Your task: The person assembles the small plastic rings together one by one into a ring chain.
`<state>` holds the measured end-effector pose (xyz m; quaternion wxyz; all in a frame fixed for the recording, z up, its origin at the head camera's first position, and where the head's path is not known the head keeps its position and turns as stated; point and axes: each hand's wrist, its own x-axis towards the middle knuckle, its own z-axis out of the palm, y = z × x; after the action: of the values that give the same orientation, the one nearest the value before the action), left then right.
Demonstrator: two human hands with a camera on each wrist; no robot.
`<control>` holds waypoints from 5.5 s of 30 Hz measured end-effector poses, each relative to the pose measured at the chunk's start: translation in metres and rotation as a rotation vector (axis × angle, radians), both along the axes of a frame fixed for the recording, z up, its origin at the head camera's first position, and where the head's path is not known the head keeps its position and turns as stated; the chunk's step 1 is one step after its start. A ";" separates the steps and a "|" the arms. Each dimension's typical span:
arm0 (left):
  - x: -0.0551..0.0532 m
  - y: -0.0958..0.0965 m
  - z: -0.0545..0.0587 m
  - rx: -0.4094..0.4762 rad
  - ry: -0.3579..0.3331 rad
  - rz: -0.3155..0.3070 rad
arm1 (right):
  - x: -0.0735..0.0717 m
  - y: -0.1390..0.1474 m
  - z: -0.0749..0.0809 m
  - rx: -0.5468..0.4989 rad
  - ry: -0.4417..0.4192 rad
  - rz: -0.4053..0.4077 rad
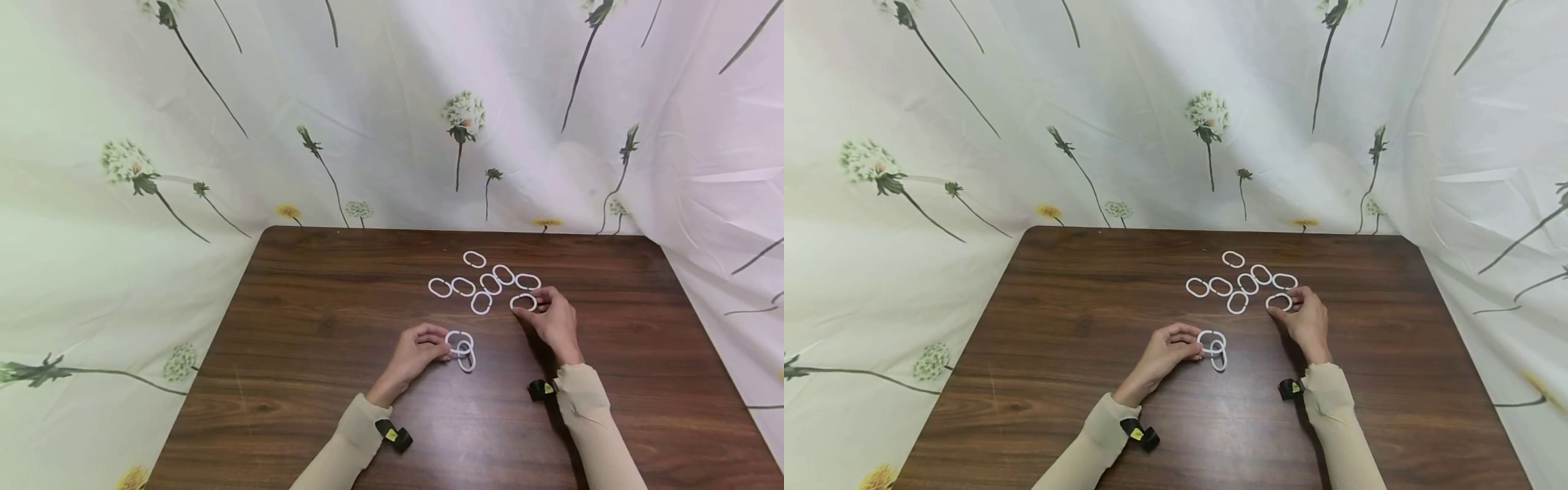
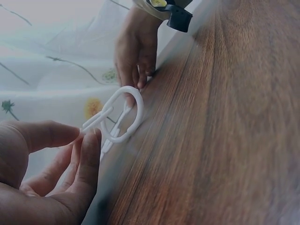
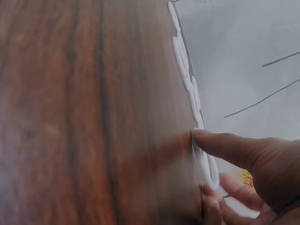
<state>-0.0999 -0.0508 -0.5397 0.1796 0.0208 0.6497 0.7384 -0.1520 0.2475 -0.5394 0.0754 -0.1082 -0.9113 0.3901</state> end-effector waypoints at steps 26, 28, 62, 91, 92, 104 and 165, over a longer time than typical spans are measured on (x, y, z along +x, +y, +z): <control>-0.001 -0.002 -0.002 0.042 -0.007 0.009 | 0.015 0.013 -0.006 -0.298 0.104 0.123; -0.001 -0.002 -0.001 0.040 -0.010 0.012 | 0.016 0.012 -0.006 -0.301 0.104 0.124; -0.006 -0.008 0.003 0.038 -0.006 0.019 | 0.034 -0.019 0.008 -0.411 0.110 0.296; -0.005 -0.003 0.004 0.038 0.002 0.025 | 0.047 -0.054 0.018 -0.554 0.106 0.455; -0.005 -0.003 0.004 0.039 0.003 0.024 | 0.047 -0.055 0.018 -0.557 0.103 0.457; -0.002 0.000 0.003 0.036 0.010 0.021 | 0.049 -0.060 0.016 -0.577 0.070 0.464; 0.001 0.012 0.002 0.036 -0.006 0.003 | 0.047 -0.077 0.009 -0.630 0.094 0.425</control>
<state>-0.0991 -0.0387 -0.5376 0.1799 0.0208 0.6359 0.7502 -0.1053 0.1701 -0.5309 -0.0024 0.0832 -0.7442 0.6627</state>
